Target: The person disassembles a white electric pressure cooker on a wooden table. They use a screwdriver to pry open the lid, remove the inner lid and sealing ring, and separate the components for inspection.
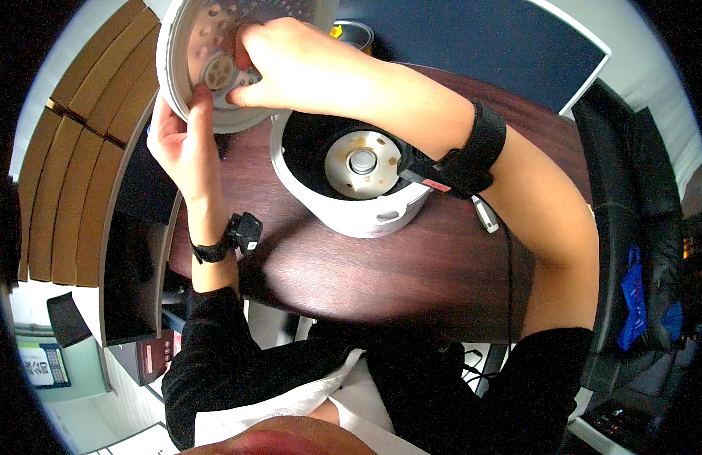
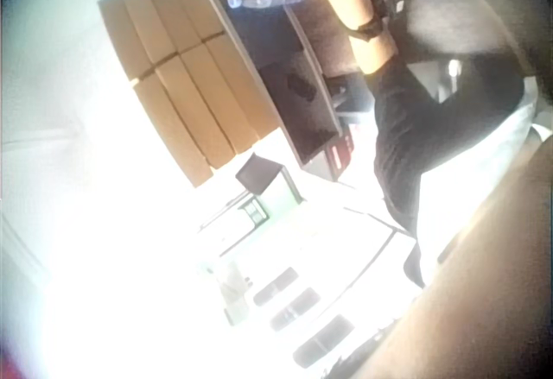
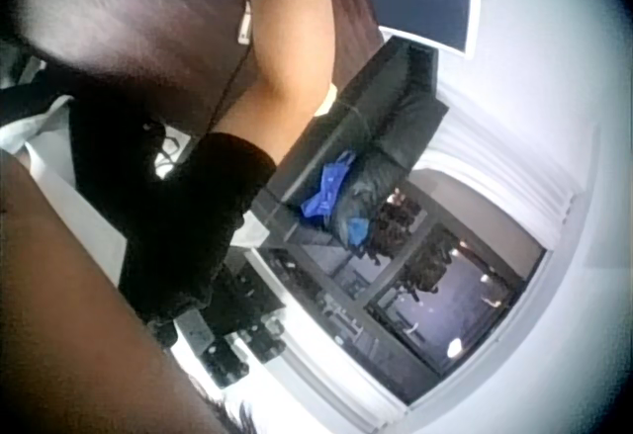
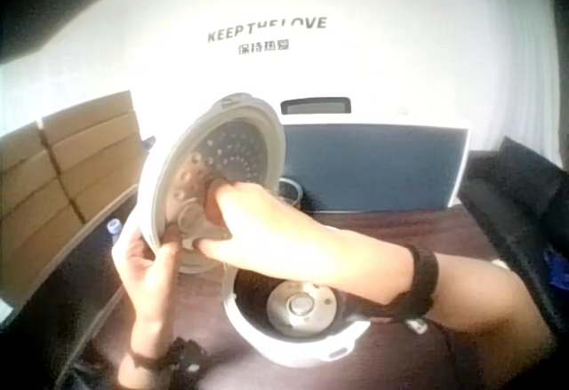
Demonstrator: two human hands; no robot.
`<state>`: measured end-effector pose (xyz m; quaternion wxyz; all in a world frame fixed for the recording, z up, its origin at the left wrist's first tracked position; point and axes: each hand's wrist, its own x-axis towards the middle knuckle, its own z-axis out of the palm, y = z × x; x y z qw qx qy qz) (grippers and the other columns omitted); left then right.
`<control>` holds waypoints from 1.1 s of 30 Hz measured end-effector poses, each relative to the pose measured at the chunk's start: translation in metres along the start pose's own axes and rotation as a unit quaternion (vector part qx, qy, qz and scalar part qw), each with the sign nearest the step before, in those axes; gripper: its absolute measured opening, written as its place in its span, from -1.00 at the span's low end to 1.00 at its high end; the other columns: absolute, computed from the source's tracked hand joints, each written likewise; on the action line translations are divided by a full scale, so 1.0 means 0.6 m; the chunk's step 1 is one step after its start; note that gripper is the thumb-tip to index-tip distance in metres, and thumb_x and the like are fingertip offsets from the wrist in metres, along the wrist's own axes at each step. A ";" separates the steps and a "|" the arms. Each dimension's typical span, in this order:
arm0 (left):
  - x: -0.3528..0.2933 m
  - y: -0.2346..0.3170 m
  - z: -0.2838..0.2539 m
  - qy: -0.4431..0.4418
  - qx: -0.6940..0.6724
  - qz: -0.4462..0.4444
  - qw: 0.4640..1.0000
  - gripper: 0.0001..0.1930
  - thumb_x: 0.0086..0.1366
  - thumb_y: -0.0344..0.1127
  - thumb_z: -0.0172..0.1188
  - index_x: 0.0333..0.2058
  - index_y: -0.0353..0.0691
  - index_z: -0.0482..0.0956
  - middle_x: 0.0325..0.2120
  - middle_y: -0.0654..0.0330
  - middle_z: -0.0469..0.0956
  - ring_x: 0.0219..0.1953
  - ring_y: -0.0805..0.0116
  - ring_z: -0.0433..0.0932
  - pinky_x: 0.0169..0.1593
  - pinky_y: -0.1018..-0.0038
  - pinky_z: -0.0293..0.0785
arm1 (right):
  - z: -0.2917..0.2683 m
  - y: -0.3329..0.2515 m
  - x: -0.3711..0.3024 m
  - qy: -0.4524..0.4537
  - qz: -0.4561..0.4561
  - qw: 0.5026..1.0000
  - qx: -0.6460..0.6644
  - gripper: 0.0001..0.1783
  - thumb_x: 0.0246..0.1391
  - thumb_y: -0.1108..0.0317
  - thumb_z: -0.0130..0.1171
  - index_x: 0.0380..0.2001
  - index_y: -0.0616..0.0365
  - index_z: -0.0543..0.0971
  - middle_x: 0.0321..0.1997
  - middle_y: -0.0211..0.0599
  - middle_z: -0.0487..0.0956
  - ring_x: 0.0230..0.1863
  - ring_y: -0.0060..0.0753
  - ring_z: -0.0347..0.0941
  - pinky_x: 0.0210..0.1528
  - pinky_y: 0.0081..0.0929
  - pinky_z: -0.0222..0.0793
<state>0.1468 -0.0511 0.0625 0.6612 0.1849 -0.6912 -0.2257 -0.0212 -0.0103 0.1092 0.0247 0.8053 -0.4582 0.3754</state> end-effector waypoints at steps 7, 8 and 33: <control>-0.002 0.009 0.007 -0.005 0.034 0.028 0.999 -0.62 0.18 -0.29 0.20 -0.06 -0.34 0.43 -0.29 0.09 0.55 -0.25 0.43 0.52 -0.16 0.54 0.43 | 0.001 0.003 0.005 0.017 -0.037 0.999 0.003 -0.66 -0.16 0.23 0.21 -0.45 0.34 0.49 -0.53 0.08 0.52 -0.41 0.00 0.52 -0.31 -0.24 0.44; -0.001 0.010 0.014 -0.001 0.033 0.030 0.999 -0.66 0.21 -0.30 0.18 -0.08 -0.35 0.44 -0.30 0.14 0.55 -0.26 0.48 0.49 -0.16 0.57 0.41 | 0.001 0.004 0.005 0.018 -0.042 0.999 -0.001 -0.67 -0.15 0.24 0.20 -0.46 0.35 0.49 -0.52 0.08 0.52 -0.41 0.01 0.52 -0.31 -0.23 0.44; 0.004 -0.002 0.015 0.050 0.070 0.046 0.995 -0.67 0.19 -0.18 0.24 -0.21 -0.33 0.52 -0.45 0.19 0.58 -0.38 0.55 0.48 -0.29 0.59 0.41 | 0.007 0.003 0.006 0.013 -0.065 0.997 -0.031 -0.69 -0.12 0.24 0.29 -0.43 0.25 0.46 -0.46 -0.10 0.52 -0.39 -0.16 0.51 -0.31 -0.36 0.41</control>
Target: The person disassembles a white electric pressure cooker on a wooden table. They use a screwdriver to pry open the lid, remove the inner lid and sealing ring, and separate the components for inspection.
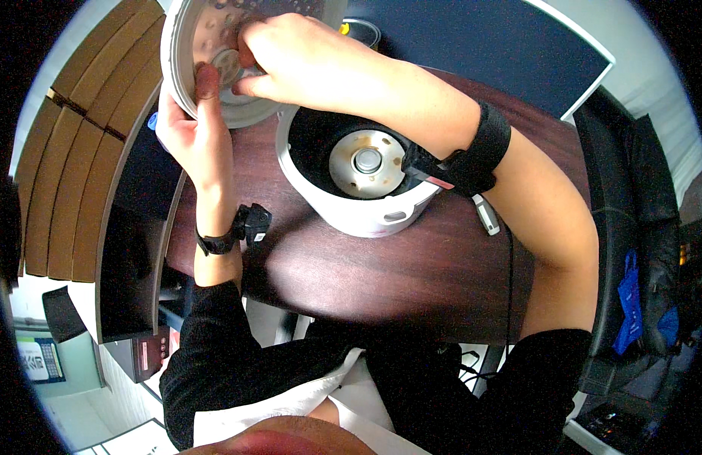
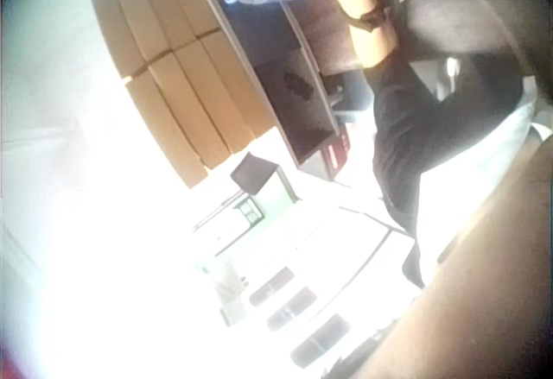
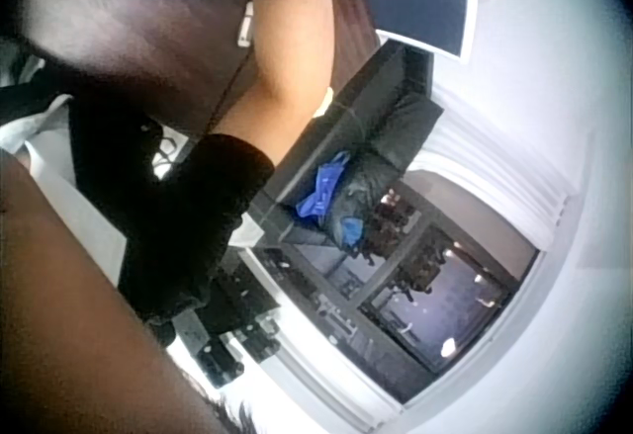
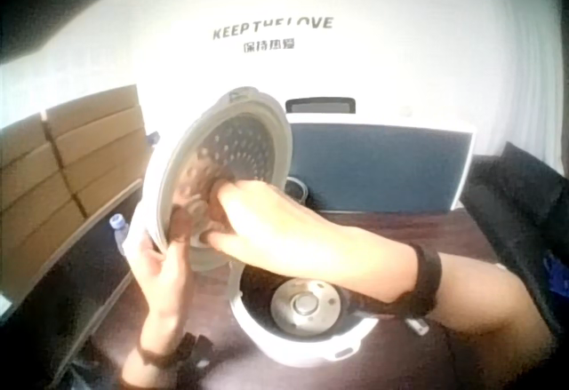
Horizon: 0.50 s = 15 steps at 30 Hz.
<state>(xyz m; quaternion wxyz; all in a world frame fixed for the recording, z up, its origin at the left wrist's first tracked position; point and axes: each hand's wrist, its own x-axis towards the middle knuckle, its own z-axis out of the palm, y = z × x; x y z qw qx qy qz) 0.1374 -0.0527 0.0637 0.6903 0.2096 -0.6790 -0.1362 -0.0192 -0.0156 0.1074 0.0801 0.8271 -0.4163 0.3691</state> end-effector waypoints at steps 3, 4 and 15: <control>0.000 -0.004 0.000 -0.001 0.004 -0.002 1.000 -0.66 0.18 -0.16 0.25 -0.22 -0.34 0.52 -0.45 0.19 0.58 -0.38 0.54 0.49 -0.29 0.59 0.41 | -0.007 -0.002 0.001 -0.022 0.017 1.000 -0.007 -0.63 -0.16 0.19 0.29 -0.44 0.31 0.49 -0.50 0.01 0.54 -0.37 -0.04 0.54 -0.30 -0.28 0.45; -0.002 -0.006 0.001 0.006 0.002 -0.001 1.000 -0.65 0.17 -0.16 0.26 -0.22 -0.34 0.52 -0.45 0.19 0.58 -0.38 0.54 0.49 -0.28 0.58 0.42 | -0.007 -0.002 0.002 -0.022 0.013 1.000 -0.006 -0.63 -0.16 0.19 0.29 -0.44 0.31 0.49 -0.51 0.01 0.54 -0.38 -0.04 0.54 -0.30 -0.28 0.45; -0.004 -0.015 0.004 -0.010 -0.061 -0.033 0.998 -0.61 0.16 -0.15 0.27 -0.15 -0.32 0.51 -0.37 0.18 0.58 -0.32 0.51 0.50 -0.22 0.57 0.42 | -0.007 0.005 0.002 -0.024 0.011 1.000 -0.015 -0.66 -0.14 0.20 0.28 -0.44 0.29 0.50 -0.51 -0.01 0.54 -0.39 -0.07 0.54 -0.30 -0.29 0.45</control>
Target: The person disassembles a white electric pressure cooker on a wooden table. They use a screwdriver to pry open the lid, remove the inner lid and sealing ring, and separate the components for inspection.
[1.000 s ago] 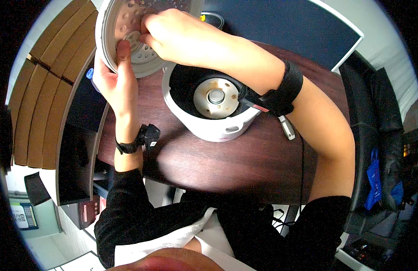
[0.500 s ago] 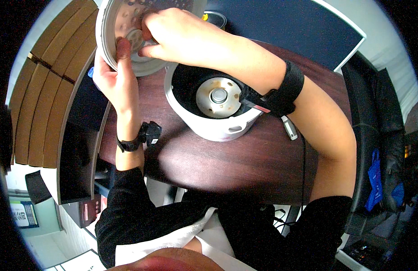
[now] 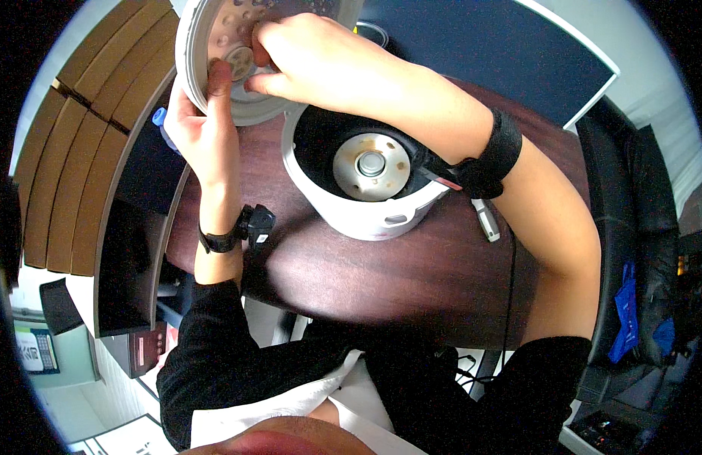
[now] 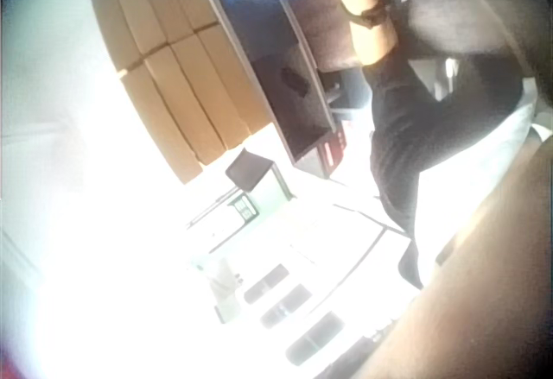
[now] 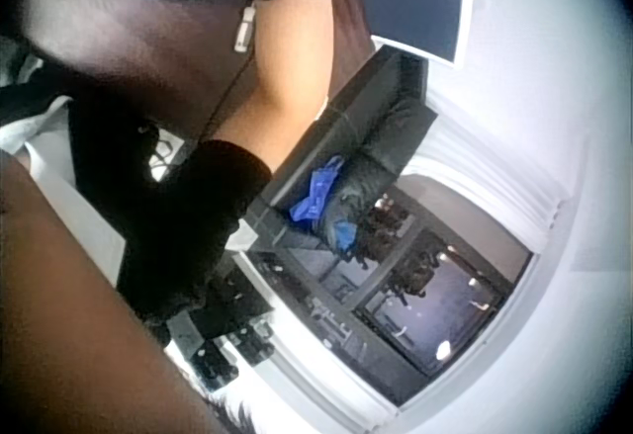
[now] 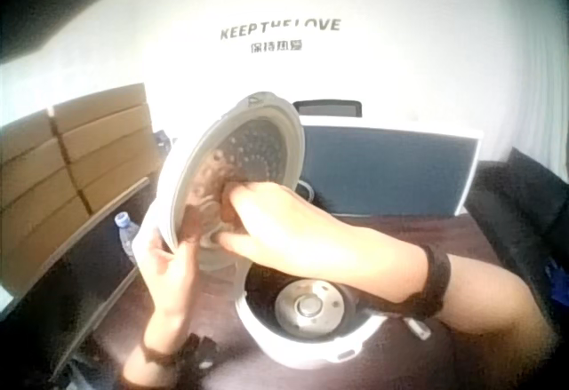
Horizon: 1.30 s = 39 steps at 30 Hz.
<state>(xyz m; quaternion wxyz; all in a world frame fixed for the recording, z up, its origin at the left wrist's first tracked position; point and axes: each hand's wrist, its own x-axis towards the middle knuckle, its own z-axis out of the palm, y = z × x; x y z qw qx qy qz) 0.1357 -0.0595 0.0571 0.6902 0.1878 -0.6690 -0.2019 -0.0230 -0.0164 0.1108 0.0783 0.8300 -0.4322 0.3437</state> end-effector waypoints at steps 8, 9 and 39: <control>0.002 0.013 0.001 -0.036 0.013 0.002 0.999 -0.56 0.04 -0.32 0.30 -0.08 -0.31 0.46 -0.26 0.11 0.56 -0.23 0.43 0.52 -0.13 0.51 0.44 | -0.035 -0.002 -0.004 -0.069 -0.018 0.997 0.018 -0.73 -0.04 0.27 0.19 -0.35 0.27 0.52 -0.40 -0.08 0.56 -0.31 -0.14 0.53 -0.21 -0.37 0.43; 0.002 0.014 0.002 -0.035 0.013 -0.004 0.999 -0.56 0.04 -0.32 0.30 -0.08 -0.31 0.47 -0.27 0.11 0.56 -0.24 0.43 0.52 -0.13 0.51 0.44 | -0.040 -0.001 -0.003 -0.085 -0.029 0.996 0.018 -0.74 -0.03 0.28 0.18 -0.34 0.26 0.52 -0.37 -0.11 0.56 -0.28 -0.17 0.52 -0.18 -0.41 0.41; -0.001 0.003 -0.013 -0.060 0.018 0.003 0.998 -0.57 0.01 -0.32 0.32 -0.12 -0.31 0.47 -0.31 0.10 0.55 -0.26 0.39 0.54 -0.19 0.50 0.46 | -0.048 -0.033 0.011 0.036 0.068 0.993 0.085 -0.84 -0.01 0.50 0.07 -0.40 0.39 0.57 -0.42 0.11 0.56 -0.38 0.00 0.55 -0.30 -0.33 0.45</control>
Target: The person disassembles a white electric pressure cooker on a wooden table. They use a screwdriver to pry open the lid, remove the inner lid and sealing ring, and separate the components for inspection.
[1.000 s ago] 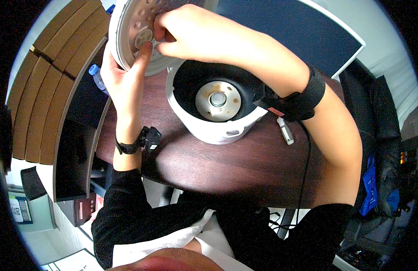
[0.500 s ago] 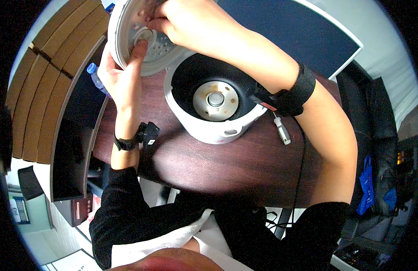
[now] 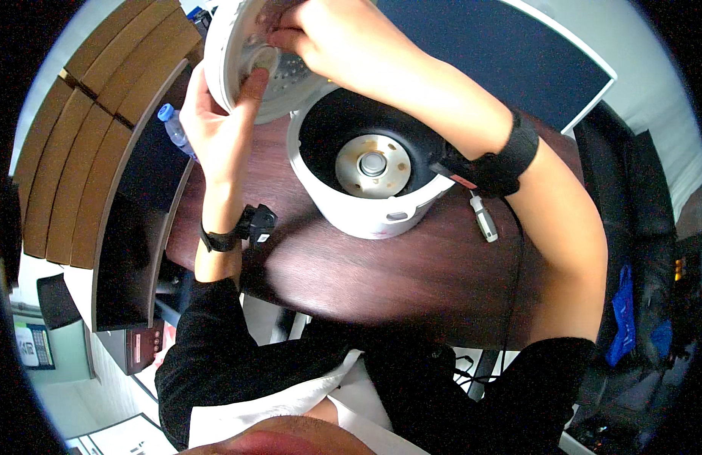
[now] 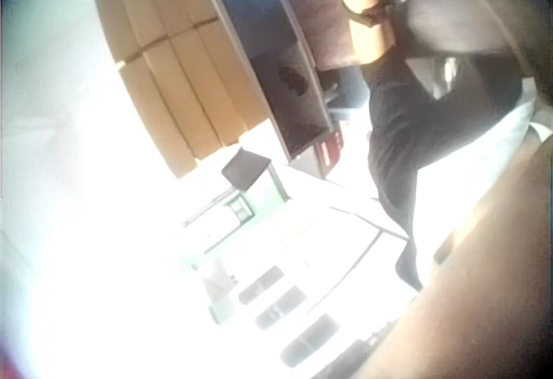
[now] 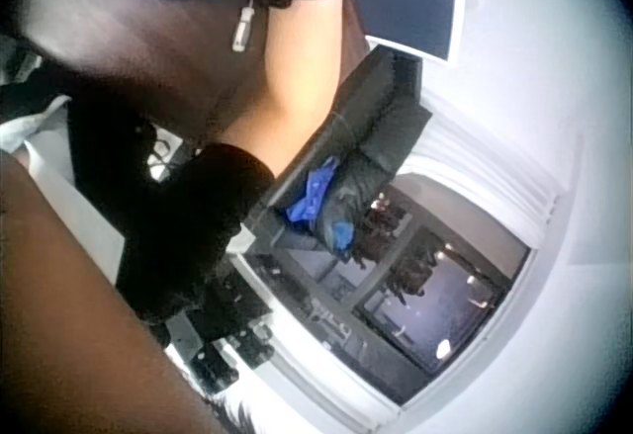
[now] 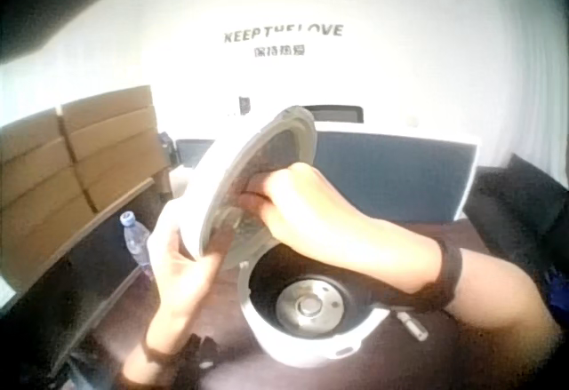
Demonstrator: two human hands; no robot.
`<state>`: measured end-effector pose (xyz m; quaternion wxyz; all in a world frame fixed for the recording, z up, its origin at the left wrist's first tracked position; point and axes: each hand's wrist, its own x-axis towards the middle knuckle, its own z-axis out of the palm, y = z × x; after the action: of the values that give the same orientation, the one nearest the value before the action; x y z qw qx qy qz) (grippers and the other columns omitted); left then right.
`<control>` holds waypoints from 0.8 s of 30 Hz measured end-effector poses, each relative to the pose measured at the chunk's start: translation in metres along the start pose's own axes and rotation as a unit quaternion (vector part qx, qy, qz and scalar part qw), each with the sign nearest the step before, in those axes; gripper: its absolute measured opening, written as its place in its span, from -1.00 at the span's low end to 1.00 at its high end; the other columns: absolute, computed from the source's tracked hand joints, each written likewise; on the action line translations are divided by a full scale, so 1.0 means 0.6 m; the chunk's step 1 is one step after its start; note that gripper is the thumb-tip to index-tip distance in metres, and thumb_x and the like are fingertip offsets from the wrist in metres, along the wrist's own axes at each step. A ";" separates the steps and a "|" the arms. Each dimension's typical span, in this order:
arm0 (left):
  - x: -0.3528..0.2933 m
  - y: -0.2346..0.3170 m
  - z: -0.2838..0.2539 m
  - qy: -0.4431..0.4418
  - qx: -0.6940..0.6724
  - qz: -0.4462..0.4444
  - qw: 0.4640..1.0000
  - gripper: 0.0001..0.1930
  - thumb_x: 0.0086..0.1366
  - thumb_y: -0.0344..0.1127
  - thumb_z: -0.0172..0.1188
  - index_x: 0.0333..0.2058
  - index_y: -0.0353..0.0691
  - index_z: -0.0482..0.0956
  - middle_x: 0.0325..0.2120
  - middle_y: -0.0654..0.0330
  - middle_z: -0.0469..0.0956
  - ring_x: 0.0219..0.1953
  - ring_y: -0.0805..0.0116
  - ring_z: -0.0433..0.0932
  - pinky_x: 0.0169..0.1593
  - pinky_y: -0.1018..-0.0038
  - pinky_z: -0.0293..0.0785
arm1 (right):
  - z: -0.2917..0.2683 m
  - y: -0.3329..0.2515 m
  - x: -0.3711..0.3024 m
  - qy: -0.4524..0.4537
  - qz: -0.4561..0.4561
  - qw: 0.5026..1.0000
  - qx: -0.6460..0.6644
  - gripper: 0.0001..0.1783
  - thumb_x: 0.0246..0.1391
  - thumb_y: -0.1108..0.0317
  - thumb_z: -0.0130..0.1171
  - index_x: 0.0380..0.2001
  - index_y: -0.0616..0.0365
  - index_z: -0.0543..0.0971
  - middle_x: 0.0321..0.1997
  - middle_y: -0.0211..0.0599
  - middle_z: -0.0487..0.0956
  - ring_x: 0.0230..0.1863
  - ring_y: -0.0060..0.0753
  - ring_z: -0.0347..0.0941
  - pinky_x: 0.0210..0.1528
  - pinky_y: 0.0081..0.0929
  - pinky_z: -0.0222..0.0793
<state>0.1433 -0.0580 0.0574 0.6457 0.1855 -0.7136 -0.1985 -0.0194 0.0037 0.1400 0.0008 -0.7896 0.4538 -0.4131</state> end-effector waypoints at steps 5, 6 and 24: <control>-0.001 -0.007 0.019 0.000 0.024 0.021 0.999 -0.48 -0.04 -0.41 0.21 -0.03 -0.27 0.39 -0.22 0.06 0.46 -0.16 0.24 0.49 -0.06 0.39 0.40 | 0.002 0.027 -0.016 -0.046 0.019 0.993 -0.103 -0.73 0.01 0.27 0.15 -0.29 0.26 0.55 -0.32 -0.11 0.57 -0.25 -0.23 0.52 -0.17 -0.44 0.41; -0.001 -0.009 0.018 -0.002 0.015 0.027 1.000 -0.47 -0.05 -0.42 0.20 -0.02 -0.27 0.38 -0.21 0.06 0.46 -0.15 0.23 0.49 -0.05 0.38 0.40 | 0.000 0.021 -0.019 -0.058 0.029 0.994 -0.087 -0.72 0.02 0.27 0.15 -0.27 0.26 0.55 -0.31 -0.12 0.57 -0.25 -0.26 0.52 -0.17 -0.44 0.41; -0.005 0.015 0.024 0.012 -0.043 0.003 0.999 -0.48 0.02 -0.45 0.20 0.02 -0.26 0.34 -0.19 -0.01 0.53 -0.12 0.26 0.55 -0.06 0.43 0.44 | -0.009 0.011 -0.032 -0.055 -0.001 0.998 -0.026 -0.68 -0.04 0.29 0.17 -0.31 0.37 0.53 -0.33 0.03 0.58 -0.22 -0.12 0.55 -0.09 -0.35 0.41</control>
<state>0.1295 -0.0484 0.0582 0.6625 0.1576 -0.6970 -0.2246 -0.0325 0.0156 0.1287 0.0050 -0.8112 0.4628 -0.3575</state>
